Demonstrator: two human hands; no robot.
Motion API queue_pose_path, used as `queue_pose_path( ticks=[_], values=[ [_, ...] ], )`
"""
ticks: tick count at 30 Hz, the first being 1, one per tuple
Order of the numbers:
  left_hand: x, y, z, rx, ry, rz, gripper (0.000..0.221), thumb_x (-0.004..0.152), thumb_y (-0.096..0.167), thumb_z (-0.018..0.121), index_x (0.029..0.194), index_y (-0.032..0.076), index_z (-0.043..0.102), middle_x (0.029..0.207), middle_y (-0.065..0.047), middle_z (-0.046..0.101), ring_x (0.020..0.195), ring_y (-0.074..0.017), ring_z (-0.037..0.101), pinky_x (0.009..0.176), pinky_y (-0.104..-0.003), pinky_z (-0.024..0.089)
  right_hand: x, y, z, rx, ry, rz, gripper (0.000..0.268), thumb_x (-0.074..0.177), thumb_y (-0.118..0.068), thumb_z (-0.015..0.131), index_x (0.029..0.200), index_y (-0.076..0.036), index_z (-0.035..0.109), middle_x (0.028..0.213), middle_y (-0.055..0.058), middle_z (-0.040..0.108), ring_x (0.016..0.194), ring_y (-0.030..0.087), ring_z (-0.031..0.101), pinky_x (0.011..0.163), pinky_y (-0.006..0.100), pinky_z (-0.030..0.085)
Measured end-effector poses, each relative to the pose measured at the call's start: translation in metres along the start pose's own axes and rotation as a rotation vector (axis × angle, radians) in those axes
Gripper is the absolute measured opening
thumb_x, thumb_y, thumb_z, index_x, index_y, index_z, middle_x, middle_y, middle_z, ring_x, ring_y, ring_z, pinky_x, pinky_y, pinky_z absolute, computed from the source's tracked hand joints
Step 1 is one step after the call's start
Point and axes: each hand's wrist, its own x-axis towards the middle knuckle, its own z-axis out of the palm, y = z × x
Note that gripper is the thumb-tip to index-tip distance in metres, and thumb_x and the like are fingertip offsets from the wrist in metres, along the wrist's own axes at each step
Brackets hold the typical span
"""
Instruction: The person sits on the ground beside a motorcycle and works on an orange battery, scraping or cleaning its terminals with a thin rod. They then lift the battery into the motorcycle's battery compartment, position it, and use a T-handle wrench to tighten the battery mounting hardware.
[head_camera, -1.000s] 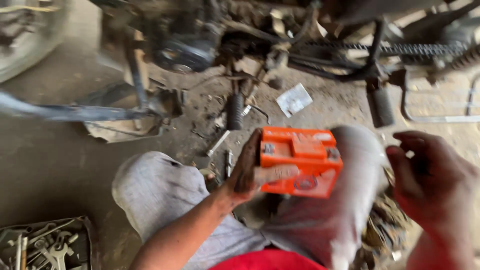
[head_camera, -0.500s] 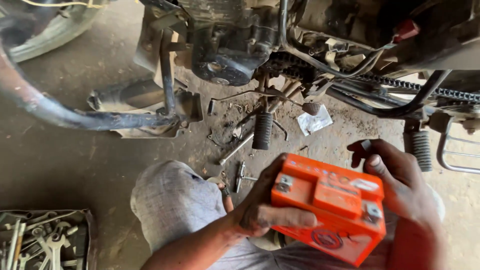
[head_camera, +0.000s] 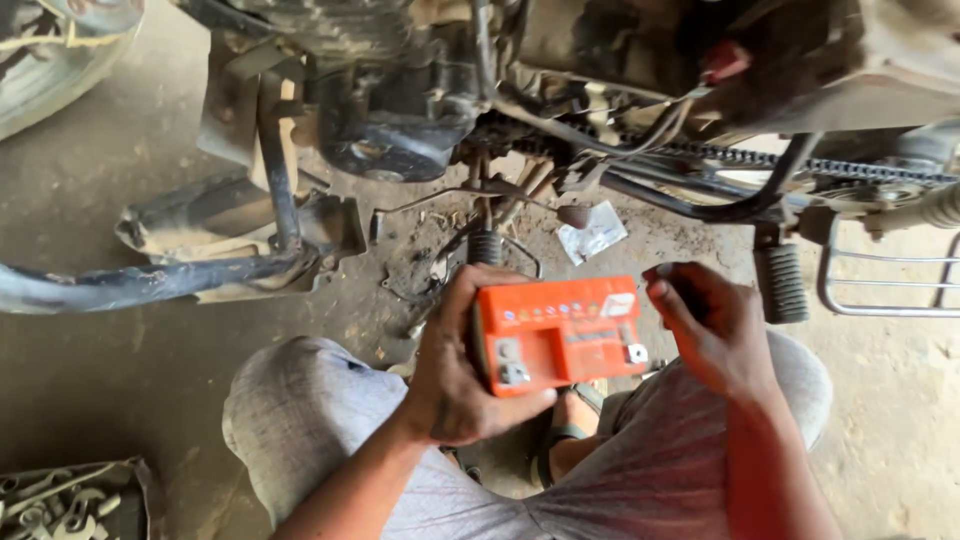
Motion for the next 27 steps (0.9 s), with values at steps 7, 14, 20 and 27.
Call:
queue_pose_path(
  ticks=[7, 14, 20, 27],
  values=[
    [0.006, -0.003, -0.020, -0.104, 0.074, 0.144, 0.072, 0.064, 0.006, 0.086, 0.128, 0.005, 0.054, 0.119, -0.008, 0.062, 0.111, -0.0182, 0.064, 0.108, -0.037, 0.054, 0.015, -0.052, -0.021, -0.265, -0.038, -0.149, 0.033, 0.090, -0.031, 0.078, 0.074, -0.003, 0.072, 0.051, 0.005, 0.060, 0.042, 0.010, 0.048, 0.043, 0.031, 0.036],
    [0.013, -0.013, -0.027, -0.295, 0.136, 0.175, 0.078, 0.060, 0.007, 0.088, 0.129, 0.003, 0.052, 0.117, -0.011, 0.063, 0.108, -0.0189, 0.061, 0.107, -0.037, 0.052, 0.026, -0.042, -0.007, 0.065, -0.281, -0.515, 0.110, 0.050, -0.055, 0.090, 0.144, -0.005, 0.063, 0.068, 0.006, 0.054, 0.058, 0.012, 0.049, 0.052, 0.030, 0.041],
    [0.017, -0.008, -0.008, -0.192, -0.007, 0.153, 0.080, 0.063, 0.011, 0.089, 0.134, 0.003, 0.052, 0.122, -0.009, 0.062, 0.114, -0.0184, 0.061, 0.106, -0.034, 0.051, 0.010, -0.020, 0.017, 0.197, -0.202, -0.724, 0.091, 0.069, -0.053, 0.092, 0.134, -0.003, 0.053, 0.111, 0.005, 0.070, 0.097, 0.021, 0.070, 0.092, 0.035, 0.055],
    [0.014, -0.014, 0.007, 0.140, -0.077, 0.102, 0.080, 0.066, 0.024, 0.091, 0.135, 0.008, 0.053, 0.135, -0.009, 0.065, 0.126, -0.0213, 0.066, 0.112, -0.036, 0.053, 0.012, -0.028, -0.003, 0.180, -0.348, -0.524, 0.082, 0.061, -0.044, 0.094, 0.125, -0.006, 0.059, 0.103, 0.009, 0.081, 0.093, 0.024, 0.079, 0.083, 0.039, 0.063]
  ],
)
